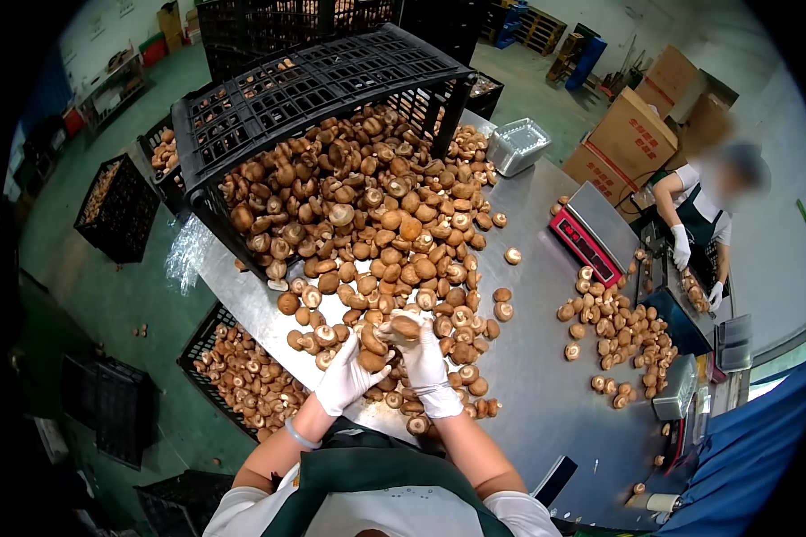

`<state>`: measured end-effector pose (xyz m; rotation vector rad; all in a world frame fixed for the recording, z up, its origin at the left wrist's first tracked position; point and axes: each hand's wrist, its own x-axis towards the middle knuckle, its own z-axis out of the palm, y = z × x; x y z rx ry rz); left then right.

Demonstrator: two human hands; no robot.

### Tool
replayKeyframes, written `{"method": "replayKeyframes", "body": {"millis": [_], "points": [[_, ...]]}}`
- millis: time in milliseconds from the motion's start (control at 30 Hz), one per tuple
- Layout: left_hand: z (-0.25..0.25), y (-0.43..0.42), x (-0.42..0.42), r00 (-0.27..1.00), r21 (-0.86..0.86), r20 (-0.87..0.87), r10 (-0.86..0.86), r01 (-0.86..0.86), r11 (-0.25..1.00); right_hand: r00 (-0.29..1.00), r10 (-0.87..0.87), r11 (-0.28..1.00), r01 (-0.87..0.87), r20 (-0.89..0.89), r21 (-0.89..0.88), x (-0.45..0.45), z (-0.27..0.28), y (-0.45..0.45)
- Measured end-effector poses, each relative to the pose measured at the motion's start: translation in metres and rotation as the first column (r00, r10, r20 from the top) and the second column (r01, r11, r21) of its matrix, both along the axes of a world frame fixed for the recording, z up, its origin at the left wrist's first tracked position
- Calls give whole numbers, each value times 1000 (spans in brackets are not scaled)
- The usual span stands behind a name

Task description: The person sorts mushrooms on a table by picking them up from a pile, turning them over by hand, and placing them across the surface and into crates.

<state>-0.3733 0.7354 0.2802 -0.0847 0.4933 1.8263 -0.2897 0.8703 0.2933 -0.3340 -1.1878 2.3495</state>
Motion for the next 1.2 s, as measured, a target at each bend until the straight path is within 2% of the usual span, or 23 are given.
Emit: {"method": "replayKeyframes", "body": {"millis": [67, 167, 233, 267, 333, 367, 400, 467, 500, 533, 567, 600, 633, 667, 733, 800, 867, 933, 967, 1000, 1067, 1133, 1200], "points": [[-1, -4, 0, 1000, 71, -13, 16, -15, 997, 998, -23, 963, 6, -60, -268, 6, 13, 2], [-10, -7, 0, 997, 167, 73, -1, -11, 986, 994, -101, 943, 86, -28, -322, 13, 18, 8], [-15, -9, 1, 992, 211, 126, -17, -10, 977, 997, -8, 959, 28, 72, -281, 19, -4, 19], [-16, -11, 0, 992, 226, 124, -31, 2, 974, 988, 5, 980, 27, 157, -199, 19, -8, 18], [-12, -13, 0, 992, 241, 120, -43, 13, 970, 930, -12, 954, -99, 367, 283, 19, -3, 12], [-4, -15, 0, 999, 87, -36, -34, 37, 995, 886, 49, 923, -217, 461, 319, 17, 16, 4], [1, -16, 1, 981, -73, -189, -50, 37, 997, 916, -98, 638, -242, 389, 731, 13, 20, -2], [-4, -13, 6, 873, -227, -486, -36, -87, 970, 885, -99, 388, -386, 454, 837, 11, 24, -8], [-6, -16, 5, 918, -202, -396, -30, -55, 978, 859, -123, 402, -414, 496, 817, 8, 19, -10], [-5, -21, 4, 953, -171, -301, -24, -29, 985, 863, -52, 563, -390, 502, 729, 7, 11, -8], [-8, -24, -4, 983, -76, -178, -46, 33, 997, 875, 63, 791, -336, 479, 511, 5, 4, -4], [-8, -30, -6, 977, 12, -210, -32, 36, 999, 893, 164, 932, -280, 419, 230, 4, -2, 1], [-2, -33, -5, 969, -23, -244, 30, -37, 999, 930, 181, 977, -208, 320, 49, 7, -4, 3], [3, -36, -3, 956, -56, -278, 91, -110, 992, 941, 156, 988, -151, 301, -37, 13, -4, 2], [8, -40, 1, 907, -36, -370, 203, -233, 972, 890, 417, 894, -366, 183, -259, 20, -7, 4], [5, -40, 5, 840, -6, -452, 301, -340, 941, 848, 529, 791, -504, -26, -348, 21, -7, -14], [-2, -39, 9, 347, -143, -938, -6, -369, 918, 889, 458, 826, -421, 10, -374, 20, -29, -43], [-3, -44, 11, -10, -158, -984, -177, -401, 902, 877, 437, 824, -301, 200, -479, 17, -28, -52], [-2, -46, 10, 15, -176, -983, -186, -397, 901, 869, 495, 696, -376, 29, -612, 16, -47, -44], [-2, -49, 9, 40, -197, -979, -198, -393, 898, 913, 387, 765, -239, 130, -598, 15, -53, -42], [-12, -60, 2, 157, -221, -972, -172, -385, 896, 943, 332, 766, -248, 35, -593, 19, -30, -15], [-9, -73, -4, 308, -275, -941, -139, -457, 846, 993, 29, 853, 35, 114, -521, 30, -19, 22], [-29, -89, -14, 417, -361, -899, -136, -527, 770, 996, -30, 805, -25, -83, -592, 51, -11, 78]]}}
